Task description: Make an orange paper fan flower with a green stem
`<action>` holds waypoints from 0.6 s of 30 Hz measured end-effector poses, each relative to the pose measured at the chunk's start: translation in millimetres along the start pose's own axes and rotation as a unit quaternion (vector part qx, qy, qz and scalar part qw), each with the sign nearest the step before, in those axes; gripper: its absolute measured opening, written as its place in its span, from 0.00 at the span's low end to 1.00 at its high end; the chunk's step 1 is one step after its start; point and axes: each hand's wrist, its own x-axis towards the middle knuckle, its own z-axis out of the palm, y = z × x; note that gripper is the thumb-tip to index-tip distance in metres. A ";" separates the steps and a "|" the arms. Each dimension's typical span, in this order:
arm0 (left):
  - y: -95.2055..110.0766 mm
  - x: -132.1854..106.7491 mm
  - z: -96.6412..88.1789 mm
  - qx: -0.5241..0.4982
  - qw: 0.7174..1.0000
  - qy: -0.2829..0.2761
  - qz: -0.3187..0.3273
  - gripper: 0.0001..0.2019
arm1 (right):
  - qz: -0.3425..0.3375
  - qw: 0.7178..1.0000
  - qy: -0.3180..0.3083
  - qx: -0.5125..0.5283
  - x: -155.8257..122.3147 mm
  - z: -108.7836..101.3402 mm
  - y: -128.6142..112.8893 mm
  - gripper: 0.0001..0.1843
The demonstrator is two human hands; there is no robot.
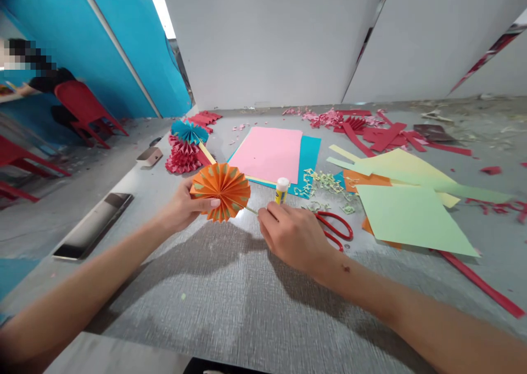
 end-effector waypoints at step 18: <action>4.6 0.6 1.3 0.042 0.997 -0.031 -0.052 0.25 | 0.025 0.999 -0.034 0.008 0.8 3.7 1.7 0.13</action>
